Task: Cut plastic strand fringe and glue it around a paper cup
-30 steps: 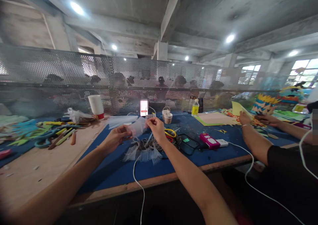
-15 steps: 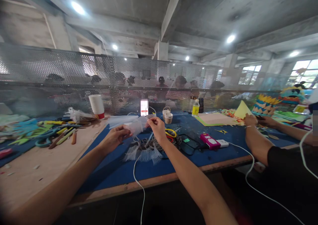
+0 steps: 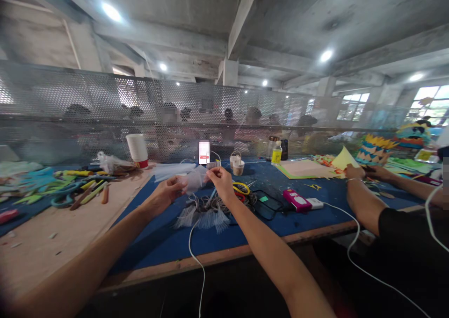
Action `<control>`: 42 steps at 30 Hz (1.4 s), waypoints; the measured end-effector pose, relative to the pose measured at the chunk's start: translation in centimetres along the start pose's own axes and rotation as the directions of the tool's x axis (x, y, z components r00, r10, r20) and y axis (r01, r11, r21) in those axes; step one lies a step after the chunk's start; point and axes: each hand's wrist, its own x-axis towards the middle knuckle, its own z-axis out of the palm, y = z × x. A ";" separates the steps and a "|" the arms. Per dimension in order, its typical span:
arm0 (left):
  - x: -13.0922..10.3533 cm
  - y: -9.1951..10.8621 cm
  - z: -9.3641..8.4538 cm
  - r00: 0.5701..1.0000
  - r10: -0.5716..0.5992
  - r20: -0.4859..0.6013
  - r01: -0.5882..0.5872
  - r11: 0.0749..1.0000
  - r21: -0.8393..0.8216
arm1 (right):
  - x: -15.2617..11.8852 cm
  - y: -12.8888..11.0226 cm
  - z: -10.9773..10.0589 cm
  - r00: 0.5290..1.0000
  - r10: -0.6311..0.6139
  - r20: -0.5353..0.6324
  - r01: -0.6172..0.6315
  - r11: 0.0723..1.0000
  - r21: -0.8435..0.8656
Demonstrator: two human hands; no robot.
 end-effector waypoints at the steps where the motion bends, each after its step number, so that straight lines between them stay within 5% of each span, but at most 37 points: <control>1: 0.0 -0.1 0.0 1.000 -0.001 -0.003 0.001 1.000 0.021 | -0.1 -0.1 0.0 1.000 -0.004 0.014 0.004 1.000 0.002; 14: -0.4 0.0 0.2 0.994 0.079 -0.078 -0.056 0.964 0.261 | -0.2 0.2 0.0 0.993 -0.011 0.121 0.022 0.996 -0.087; 24: -0.9 0.6 1.1 0.993 0.111 0.035 -0.112 0.835 0.539 | -1.0 0.1 0.2 0.927 0.043 0.374 0.044 0.974 -0.220; 33: -0.4 0.3 0.0 0.999 0.017 -0.027 -0.007 0.940 0.342 | 0.2 0.2 -0.5 0.992 -0.020 0.124 0.048 0.972 -0.231; 42: -0.2 0.4 -0.5 0.991 -0.029 -0.134 0.059 0.973 0.225 | 0.3 1.0 -0.3 0.988 -0.003 0.154 0.025 0.989 -0.145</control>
